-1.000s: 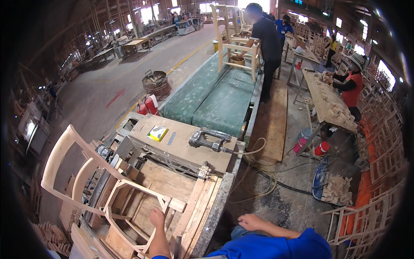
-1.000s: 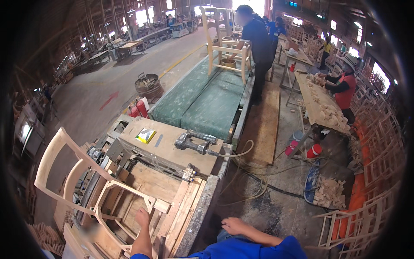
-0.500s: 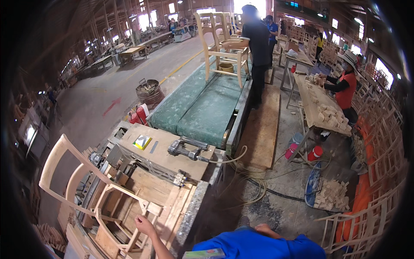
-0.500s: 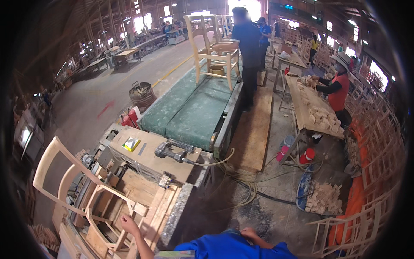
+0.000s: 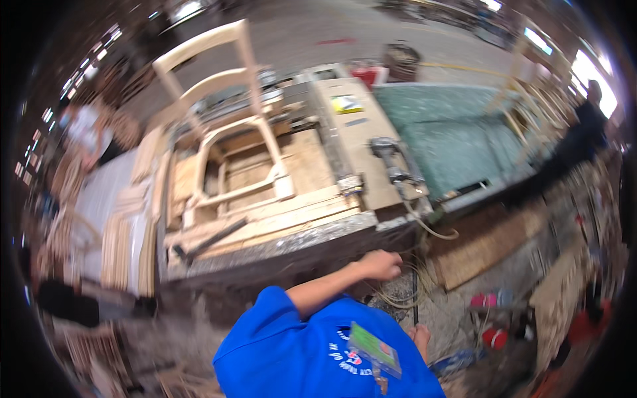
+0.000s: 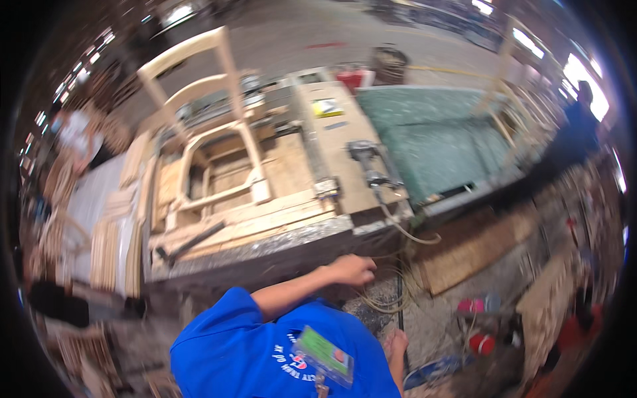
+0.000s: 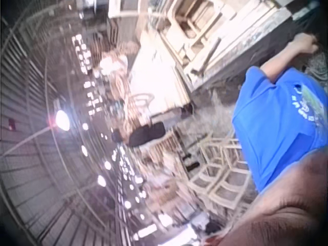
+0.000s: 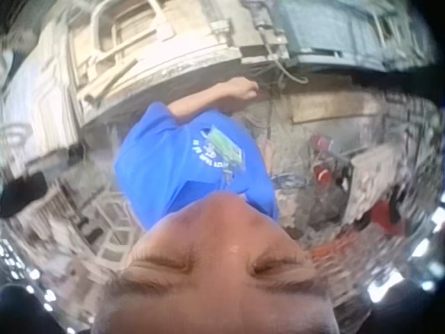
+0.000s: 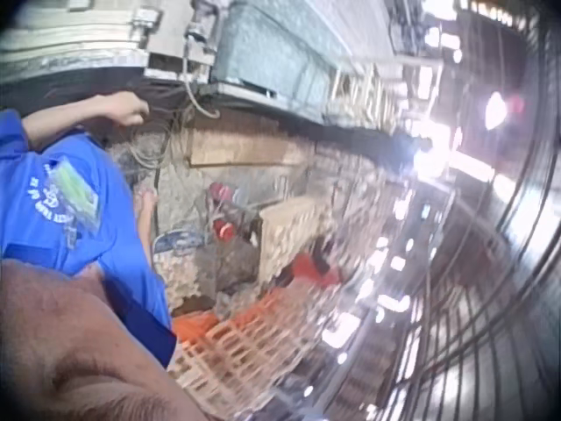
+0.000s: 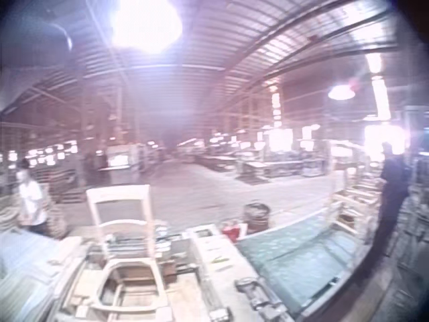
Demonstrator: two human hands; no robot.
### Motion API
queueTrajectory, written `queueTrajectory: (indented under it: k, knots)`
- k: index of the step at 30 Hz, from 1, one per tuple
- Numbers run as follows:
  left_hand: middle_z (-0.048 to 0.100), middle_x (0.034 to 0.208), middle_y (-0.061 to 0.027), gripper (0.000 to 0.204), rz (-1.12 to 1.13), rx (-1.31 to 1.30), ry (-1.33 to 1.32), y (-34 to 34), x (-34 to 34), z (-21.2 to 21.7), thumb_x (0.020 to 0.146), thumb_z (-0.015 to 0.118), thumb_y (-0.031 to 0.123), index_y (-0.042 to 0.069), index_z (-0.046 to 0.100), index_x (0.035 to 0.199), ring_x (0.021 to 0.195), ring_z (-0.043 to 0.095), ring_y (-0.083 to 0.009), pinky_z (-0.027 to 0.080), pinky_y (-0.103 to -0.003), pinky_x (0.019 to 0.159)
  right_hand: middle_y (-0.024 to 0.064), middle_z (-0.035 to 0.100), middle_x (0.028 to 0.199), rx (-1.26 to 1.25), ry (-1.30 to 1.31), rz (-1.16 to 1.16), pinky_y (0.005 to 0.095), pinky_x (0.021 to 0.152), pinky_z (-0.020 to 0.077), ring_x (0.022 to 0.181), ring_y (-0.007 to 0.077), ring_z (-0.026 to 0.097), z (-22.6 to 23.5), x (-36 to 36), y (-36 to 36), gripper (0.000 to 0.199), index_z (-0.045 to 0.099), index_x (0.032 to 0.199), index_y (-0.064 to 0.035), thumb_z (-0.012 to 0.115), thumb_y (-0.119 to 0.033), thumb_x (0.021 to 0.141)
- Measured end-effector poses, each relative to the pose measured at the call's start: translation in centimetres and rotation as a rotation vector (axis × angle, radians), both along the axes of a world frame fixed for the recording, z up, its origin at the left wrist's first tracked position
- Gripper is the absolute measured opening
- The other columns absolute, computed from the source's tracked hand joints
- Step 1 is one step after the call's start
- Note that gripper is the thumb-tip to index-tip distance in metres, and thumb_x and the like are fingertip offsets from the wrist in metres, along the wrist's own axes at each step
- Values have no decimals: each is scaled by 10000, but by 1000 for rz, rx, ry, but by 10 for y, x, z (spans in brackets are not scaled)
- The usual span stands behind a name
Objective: The person assembles wooden chair frames on a workbench in a factory. They align the backrest and seat frame, then use a pneumatic nail gun to fasten the joints. The person repeatedly lifts and repositions the chair to access different sides for nailing.
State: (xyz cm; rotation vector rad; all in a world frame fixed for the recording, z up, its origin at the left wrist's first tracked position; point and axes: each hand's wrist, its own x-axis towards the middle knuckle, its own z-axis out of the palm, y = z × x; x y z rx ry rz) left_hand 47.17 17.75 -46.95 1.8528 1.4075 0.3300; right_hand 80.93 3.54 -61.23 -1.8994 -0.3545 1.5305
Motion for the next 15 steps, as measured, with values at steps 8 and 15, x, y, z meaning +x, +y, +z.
queueTrajectory:
  k: [8, 15]
  knots:
    - [750, 1175, -239, 466, 72, -255, 97, -79, -11, -62, 937, 647, 358, 98, 686, 1323, 1113, 712, -434, 571, -548, 945, 74, 633, 775, -125, -90, 380, 397, 484, 474, 579, 228, 601, -20, 3, -11, 121, 658, 1089, -96, 570, -160, 1036]
    - [710, 1302, -228, 441, 627, -431, 222, -116, -101, -79, 929, 606, 334, 66, 724, 1259, 1244, 665, -413, 530, -537, 1052, 87, 642, 782, 702, -1024, 1525, 424, 496, 493, 589, 261, 616, -47, 26, -12, 142, 682, 1107, -113, 567, -145, 1031]
